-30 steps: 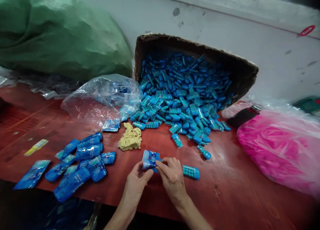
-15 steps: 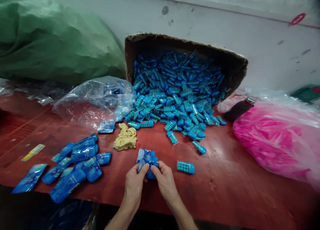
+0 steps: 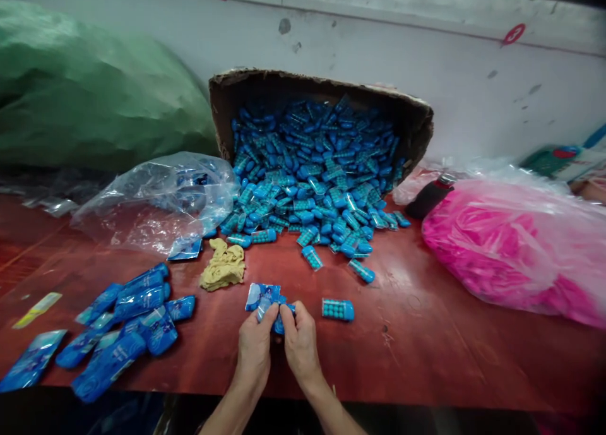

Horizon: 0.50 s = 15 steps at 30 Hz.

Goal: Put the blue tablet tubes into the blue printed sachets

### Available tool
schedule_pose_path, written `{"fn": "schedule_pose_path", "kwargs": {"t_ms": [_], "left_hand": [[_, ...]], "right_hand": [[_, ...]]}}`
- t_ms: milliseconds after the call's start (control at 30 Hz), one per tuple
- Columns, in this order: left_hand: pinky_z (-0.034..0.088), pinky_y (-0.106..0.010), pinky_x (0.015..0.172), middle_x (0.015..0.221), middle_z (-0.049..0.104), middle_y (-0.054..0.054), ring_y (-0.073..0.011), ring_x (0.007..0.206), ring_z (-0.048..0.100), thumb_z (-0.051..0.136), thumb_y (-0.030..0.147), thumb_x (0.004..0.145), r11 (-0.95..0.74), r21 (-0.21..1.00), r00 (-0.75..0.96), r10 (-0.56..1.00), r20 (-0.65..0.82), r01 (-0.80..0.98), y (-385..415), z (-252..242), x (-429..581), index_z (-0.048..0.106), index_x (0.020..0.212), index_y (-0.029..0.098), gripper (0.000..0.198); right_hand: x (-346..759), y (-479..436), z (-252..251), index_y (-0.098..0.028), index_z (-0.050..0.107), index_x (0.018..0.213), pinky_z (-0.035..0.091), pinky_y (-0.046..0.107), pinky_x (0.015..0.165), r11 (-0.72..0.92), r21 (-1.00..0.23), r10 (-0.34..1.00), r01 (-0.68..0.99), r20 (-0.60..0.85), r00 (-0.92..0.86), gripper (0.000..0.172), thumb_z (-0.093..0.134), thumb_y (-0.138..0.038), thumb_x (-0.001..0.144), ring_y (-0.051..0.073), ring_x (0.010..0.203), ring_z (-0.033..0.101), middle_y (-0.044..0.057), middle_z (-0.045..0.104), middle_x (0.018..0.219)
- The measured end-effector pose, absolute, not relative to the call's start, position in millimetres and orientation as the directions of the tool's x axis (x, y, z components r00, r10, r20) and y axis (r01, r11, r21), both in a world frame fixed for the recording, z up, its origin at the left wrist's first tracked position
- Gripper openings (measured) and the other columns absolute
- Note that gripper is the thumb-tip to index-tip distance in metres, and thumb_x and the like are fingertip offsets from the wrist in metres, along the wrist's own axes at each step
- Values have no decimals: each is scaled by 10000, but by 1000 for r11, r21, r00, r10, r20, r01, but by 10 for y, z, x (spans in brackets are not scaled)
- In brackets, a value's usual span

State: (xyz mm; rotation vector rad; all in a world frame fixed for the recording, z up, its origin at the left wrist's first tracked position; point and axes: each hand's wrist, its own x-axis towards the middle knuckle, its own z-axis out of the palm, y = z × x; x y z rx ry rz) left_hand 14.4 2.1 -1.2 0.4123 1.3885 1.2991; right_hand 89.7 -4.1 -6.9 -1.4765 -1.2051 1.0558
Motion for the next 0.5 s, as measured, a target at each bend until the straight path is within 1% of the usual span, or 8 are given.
{"fn": "schedule_pose_path", "kwargs": {"t_ms": [100,167,200,267,400,433,500], "left_hand": [[360,-218,397,496,579,20,-101,436,481,729,382,501,360,828,-293,812,-505,-429,0,45,115,624,632,124,308],[346,-216,377,480,573,15,-102,425,476,744,393,474,412,804,-200,825,-529,-429,-32,100,67,617,613,121,331],[344,-215,375,480,576,9,-104,424,480,750,393,463,440,792,-147,830,-539,-423,-51,130,43,618,611,117,340],[345,-211,380,486,585,-1,-103,425,488,758,384,451,476,778,-89,828,-553,-410,-86,182,9,622,615,112,346],[325,-196,369,447,557,14,-90,396,475,752,404,463,506,738,-80,799,-596,-446,-121,211,16,596,595,125,345],[316,-192,362,435,547,18,-88,387,473,749,413,468,523,718,-56,790,-611,-459,-122,202,22,586,593,129,351],[308,-184,352,433,546,17,-88,382,478,743,418,493,555,683,2,776,-630,-475,-119,173,18,576,615,132,352]], "right_hand": [[940,-30,-28,-195,433,640,343,195,497,-117,-990,989,73,-109,97,213,448,-310,819,99,534,415,-59,434,572],[975,-21,19,-192,459,664,356,193,491,-146,-989,987,19,-144,68,173,477,-299,798,98,523,432,-58,463,574],[988,-20,44,-190,458,650,353,191,485,-151,-988,986,20,-149,71,179,489,-296,791,95,512,428,-61,460,561],[999,-27,88,-187,442,599,335,186,473,-133,-989,988,61,-128,83,230,491,-299,794,87,496,405,-67,434,533],[1017,-58,146,-179,438,534,303,187,445,-74,-984,997,161,-67,47,354,426,-346,845,79,469,363,-68,380,495],[1049,-61,160,-178,446,525,309,192,452,-46,-976,999,214,-40,29,377,410,-355,857,82,473,370,-63,385,496],[1173,-56,186,-174,515,571,360,211,536,58,-920,998,387,56,-16,353,412,-341,865,107,553,445,-33,475,563]]}}
